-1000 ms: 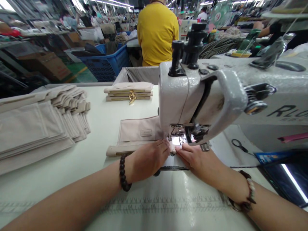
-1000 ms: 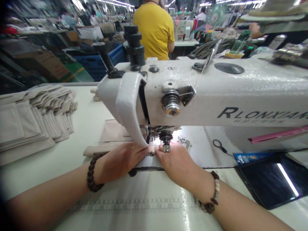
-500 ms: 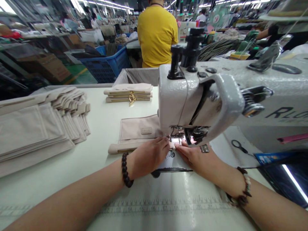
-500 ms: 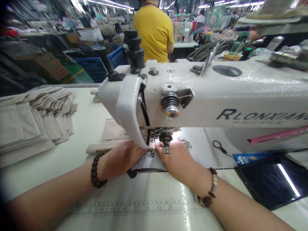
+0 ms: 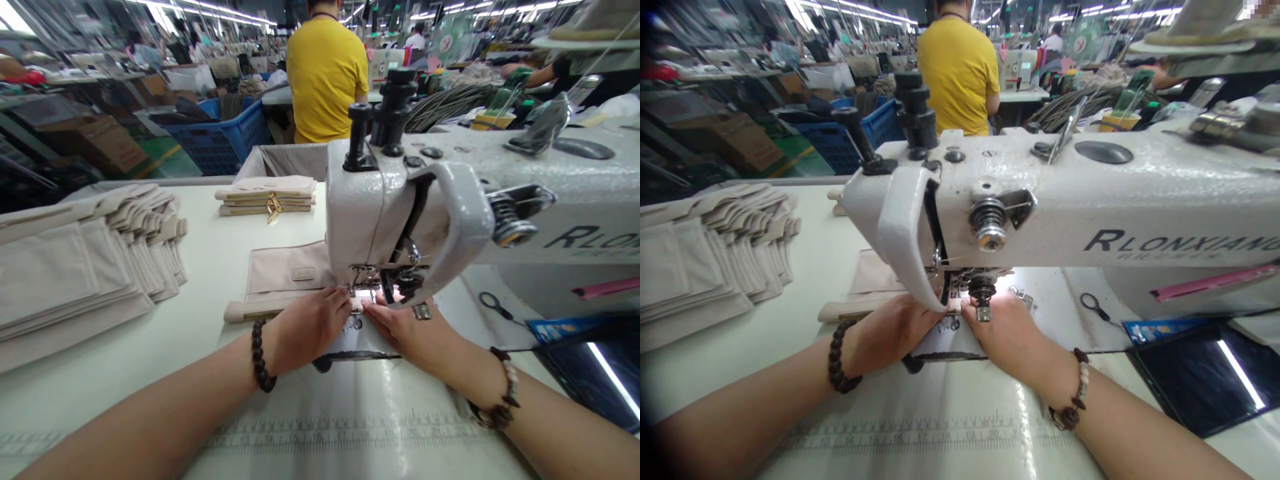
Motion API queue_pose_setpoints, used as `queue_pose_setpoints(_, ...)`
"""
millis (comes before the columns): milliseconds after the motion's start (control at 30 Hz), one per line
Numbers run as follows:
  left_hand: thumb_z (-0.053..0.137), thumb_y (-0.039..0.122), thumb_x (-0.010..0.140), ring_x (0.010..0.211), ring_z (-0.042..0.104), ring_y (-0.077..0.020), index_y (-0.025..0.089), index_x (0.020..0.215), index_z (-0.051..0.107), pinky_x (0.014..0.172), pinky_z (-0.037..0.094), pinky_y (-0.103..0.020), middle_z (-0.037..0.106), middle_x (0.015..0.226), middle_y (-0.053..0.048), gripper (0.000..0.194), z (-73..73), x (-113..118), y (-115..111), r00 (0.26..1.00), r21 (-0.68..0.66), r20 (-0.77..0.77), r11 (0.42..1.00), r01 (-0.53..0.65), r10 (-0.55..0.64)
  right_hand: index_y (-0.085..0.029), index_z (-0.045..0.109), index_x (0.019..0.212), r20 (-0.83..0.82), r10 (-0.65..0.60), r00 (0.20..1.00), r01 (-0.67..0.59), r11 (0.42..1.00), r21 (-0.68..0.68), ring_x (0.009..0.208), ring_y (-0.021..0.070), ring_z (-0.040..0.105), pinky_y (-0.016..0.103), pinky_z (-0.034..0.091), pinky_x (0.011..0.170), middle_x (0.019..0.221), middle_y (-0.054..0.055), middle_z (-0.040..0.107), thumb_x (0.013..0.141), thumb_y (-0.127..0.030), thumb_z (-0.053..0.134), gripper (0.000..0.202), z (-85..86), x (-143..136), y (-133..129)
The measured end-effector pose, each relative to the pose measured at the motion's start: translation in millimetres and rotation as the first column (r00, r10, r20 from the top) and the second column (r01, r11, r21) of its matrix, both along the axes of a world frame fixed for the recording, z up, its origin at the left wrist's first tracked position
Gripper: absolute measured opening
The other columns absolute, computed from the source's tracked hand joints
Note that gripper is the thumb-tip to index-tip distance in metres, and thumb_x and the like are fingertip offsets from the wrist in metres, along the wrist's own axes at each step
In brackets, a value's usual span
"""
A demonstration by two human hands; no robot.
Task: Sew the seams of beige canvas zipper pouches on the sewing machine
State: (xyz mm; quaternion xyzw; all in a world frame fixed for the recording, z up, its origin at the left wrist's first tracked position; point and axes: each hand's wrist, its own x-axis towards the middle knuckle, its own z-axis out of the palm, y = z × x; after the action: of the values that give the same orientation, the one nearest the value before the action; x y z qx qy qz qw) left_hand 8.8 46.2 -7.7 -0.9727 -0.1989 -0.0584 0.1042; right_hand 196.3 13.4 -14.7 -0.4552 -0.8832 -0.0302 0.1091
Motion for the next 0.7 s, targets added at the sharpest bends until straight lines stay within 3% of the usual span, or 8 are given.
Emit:
queue_pose_setpoints(300,0.045,0.005,0.078,0.092,0.056,-0.0180,0.002,0.098,0.057,0.086,0.043,-0.025,0.062,0.096,-0.011,0.023,8.9,-0.9,-7.0,0.999,-0.002,0.025,0.999,0.044,-0.044,-0.018,0.059,0.096,0.065,-0.008,0.998,0.011,0.999,-0.039,0.065,0.0167,0.056,0.027,0.031,0.054,0.076,0.004,0.063,0.078,-0.011,0.049,0.022,4.7,-2.5,-7.5)
queue_pose_setpoints(567,0.047,0.009,0.083,0.099,0.053,-0.0168,0.009,0.103,0.055,0.090,0.042,-0.026,0.059,0.105,-0.008,0.021,8.3,0.4,-5.9,0.994,-0.160,-0.029,0.981,-0.109,0.106,-0.021,0.061,0.093,-0.002,-0.063,0.998,0.063,0.997,-0.046,0.056,0.0149,0.055,0.025,0.030,0.050,0.069,0.002,0.063,0.079,-0.014,0.049,0.019,2.6,-2.1,-3.9)
queue_pose_setpoints(700,0.047,0.010,0.082,0.096,0.054,-0.0198,0.012,0.107,0.052,0.079,0.047,-0.030,0.057,0.108,-0.009,0.026,17.9,-5.4,-10.8,0.963,-0.132,-0.102,0.956,-0.263,0.251,-0.019,0.063,0.089,-0.112,-0.016,0.994,0.024,0.997,0.075,0.057,0.0145,0.055,0.025,0.034,0.050,0.068,0.003,0.063,0.082,-0.013,0.045,0.020,2.2,-0.6,-6.9)
